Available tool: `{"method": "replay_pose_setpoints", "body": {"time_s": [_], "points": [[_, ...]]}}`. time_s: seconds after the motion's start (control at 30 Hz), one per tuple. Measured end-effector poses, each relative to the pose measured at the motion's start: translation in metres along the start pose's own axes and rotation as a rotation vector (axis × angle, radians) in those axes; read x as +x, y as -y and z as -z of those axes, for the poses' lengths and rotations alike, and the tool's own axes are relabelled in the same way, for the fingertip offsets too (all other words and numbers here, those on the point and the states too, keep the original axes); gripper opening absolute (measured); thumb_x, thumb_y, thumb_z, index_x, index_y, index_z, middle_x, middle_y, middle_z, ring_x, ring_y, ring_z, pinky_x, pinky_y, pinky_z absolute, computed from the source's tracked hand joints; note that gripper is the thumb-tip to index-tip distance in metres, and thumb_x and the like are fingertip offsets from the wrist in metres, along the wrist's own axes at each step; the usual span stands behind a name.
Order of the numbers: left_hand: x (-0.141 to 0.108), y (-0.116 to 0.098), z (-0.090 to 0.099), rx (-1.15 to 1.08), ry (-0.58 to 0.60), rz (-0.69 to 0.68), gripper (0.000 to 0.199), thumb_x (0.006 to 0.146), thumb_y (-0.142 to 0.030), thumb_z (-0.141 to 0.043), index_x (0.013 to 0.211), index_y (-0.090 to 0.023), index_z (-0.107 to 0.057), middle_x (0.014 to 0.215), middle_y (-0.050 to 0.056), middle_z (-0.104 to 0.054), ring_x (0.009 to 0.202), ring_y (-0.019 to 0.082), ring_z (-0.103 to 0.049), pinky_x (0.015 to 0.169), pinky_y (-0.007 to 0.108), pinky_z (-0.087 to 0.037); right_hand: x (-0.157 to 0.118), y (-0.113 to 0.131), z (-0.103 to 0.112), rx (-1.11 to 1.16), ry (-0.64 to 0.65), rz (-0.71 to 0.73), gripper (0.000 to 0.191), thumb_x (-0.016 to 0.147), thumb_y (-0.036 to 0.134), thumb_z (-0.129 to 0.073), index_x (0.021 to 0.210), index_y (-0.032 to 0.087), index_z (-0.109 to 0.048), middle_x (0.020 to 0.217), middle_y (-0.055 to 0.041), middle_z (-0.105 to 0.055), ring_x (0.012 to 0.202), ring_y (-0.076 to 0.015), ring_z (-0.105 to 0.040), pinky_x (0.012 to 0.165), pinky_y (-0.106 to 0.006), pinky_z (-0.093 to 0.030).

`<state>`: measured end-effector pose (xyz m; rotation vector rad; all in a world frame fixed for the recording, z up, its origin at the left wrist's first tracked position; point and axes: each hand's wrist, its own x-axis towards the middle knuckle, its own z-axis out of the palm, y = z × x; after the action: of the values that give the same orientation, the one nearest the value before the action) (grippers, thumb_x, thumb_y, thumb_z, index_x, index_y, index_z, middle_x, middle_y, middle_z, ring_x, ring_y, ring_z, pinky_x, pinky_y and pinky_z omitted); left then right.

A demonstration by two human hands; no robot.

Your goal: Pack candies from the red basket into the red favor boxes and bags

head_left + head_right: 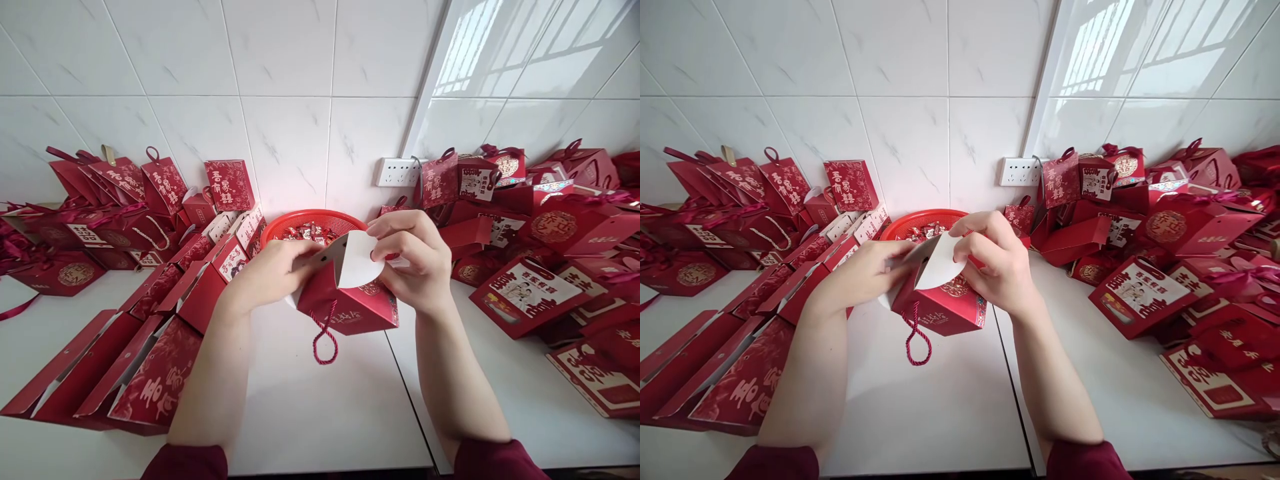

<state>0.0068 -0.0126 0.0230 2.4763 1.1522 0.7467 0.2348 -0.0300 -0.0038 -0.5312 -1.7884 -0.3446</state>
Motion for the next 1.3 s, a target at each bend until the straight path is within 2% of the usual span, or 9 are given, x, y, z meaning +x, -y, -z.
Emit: {"method": "replay_pose_setpoints", "body": {"time_s": [0.07, 0.17, 0.43, 0.6, 0.8, 0.9, 1.03, 1.2, 1.3], "points": [[0.000, 0.006, 0.002, 0.055, -0.159, 0.071, 0.038, 0.091, -0.042, -0.048, 0.062, -0.019, -0.055, 0.052, -0.003, -0.048, 0.047, 0.011, -0.045, 0.046, 0.024, -0.030, -0.001, -0.003, 0.001, -0.071, 0.026, -0.023, 0.026, 0.077, 0.000, -0.054, 0.077, 0.025, -0.054, 0.100, -0.0026, -0.061, 0.093, -0.0200, -0.062, 0.077, -0.037, -0.053], [-0.001, 0.014, 0.007, 0.110, -0.424, 0.070, 0.041, 0.086, -0.043, -0.056, 0.056, -0.017, -0.048, 0.048, -0.004, -0.035, 0.045, 0.009, -0.037, 0.045, 0.024, -0.025, -0.002, -0.007, 0.006, -0.174, 0.122, -0.114, 0.024, 0.082, 0.003, -0.051, 0.084, 0.026, -0.057, 0.103, -0.0035, -0.063, 0.099, -0.0216, -0.060, 0.080, -0.037, -0.051], [0.006, 0.009, 0.001, 0.359, -0.914, -0.389, 0.029, 0.087, -0.026, -0.059, 0.062, -0.017, -0.048, 0.058, -0.001, -0.048, 0.053, 0.010, -0.041, 0.053, 0.025, -0.031, 0.002, 0.003, 0.010, -0.107, 0.444, -0.524, 0.039, 0.100, 0.028, -0.032, 0.134, 0.028, -0.051, 0.117, -0.0045, -0.066, 0.098, -0.0202, -0.063, 0.077, -0.031, -0.047], [0.012, 0.005, -0.021, 0.456, -0.757, -0.568, 0.012, 0.088, -0.023, -0.060, 0.076, -0.019, -0.059, 0.069, 0.000, -0.063, 0.065, 0.013, -0.055, 0.061, 0.026, -0.039, 0.000, 0.001, -0.010, -0.296, 0.487, -0.684, 0.038, 0.098, 0.048, -0.037, 0.102, 0.021, -0.063, 0.083, -0.0045, -0.070, 0.070, -0.0196, -0.062, 0.058, -0.027, -0.038], [0.017, 0.007, -0.032, 0.445, -0.753, -0.451, 0.009, 0.091, -0.025, -0.056, 0.095, -0.021, -0.062, 0.085, 0.003, -0.067, 0.075, 0.015, -0.059, 0.067, 0.027, -0.042, -0.004, -0.009, -0.020, -0.605, 0.681, -0.654, 0.049, 0.099, 0.043, -0.033, 0.060, 0.019, -0.052, 0.055, -0.0036, -0.056, 0.052, -0.0167, -0.049, 0.049, -0.029, -0.021], [0.019, 0.007, -0.030, 0.573, -0.765, -0.401, 0.014, 0.092, -0.019, -0.052, 0.092, -0.023, -0.065, 0.100, 0.005, -0.068, 0.092, 0.020, -0.059, 0.082, 0.034, -0.040, -0.005, -0.010, -0.019, -0.632, 0.687, -0.625, 0.049, 0.099, 0.041, -0.033, 0.060, 0.019, -0.054, 0.055, -0.0043, -0.057, 0.051, -0.0167, -0.050, 0.048, -0.029, -0.020], [0.018, 0.003, -0.032, 0.621, -0.543, -0.336, 0.020, 0.095, -0.021, -0.047, 0.098, -0.024, -0.067, 0.101, 0.005, -0.069, 0.096, 0.021, -0.060, 0.092, 0.040, -0.036, -0.007, -0.010, -0.019, -0.670, 0.675, -0.593, 0.050, 0.099, 0.041, -0.033, 0.061, 0.019, -0.057, 0.055, -0.0053, -0.058, 0.051, -0.0175, -0.052, 0.047, -0.029, -0.020], [0.016, 0.002, -0.036, 0.612, -0.318, -0.192, 0.027, 0.097, -0.034, -0.044, 0.101, -0.021, -0.068, 0.080, 0.005, -0.068, 0.074, 0.019, -0.062, 0.067, 0.032, -0.038, -0.007, -0.006, -0.020, -0.696, 0.670, -0.534, 0.044, 0.099, 0.038, -0.036, 0.071, 0.018, -0.063, 0.060, -0.0064, -0.063, 0.056, -0.0197, -0.058, 0.049, -0.030, -0.027], [0.016, 0.006, -0.036, 0.671, -0.247, -0.090, 0.035, 0.100, -0.032, -0.037, 0.085, -0.019, -0.067, 0.066, 0.004, -0.064, 0.061, 0.019, -0.060, 0.054, 0.031, -0.029, -0.005, -0.002, -0.023, -0.499, 0.523, -0.476, 0.024, 0.095, 0.035, -0.049, 0.105, 0.020, -0.064, 0.092, -0.0077, -0.071, 0.082, -0.0233, -0.065, 0.059, -0.031, -0.043]]}}
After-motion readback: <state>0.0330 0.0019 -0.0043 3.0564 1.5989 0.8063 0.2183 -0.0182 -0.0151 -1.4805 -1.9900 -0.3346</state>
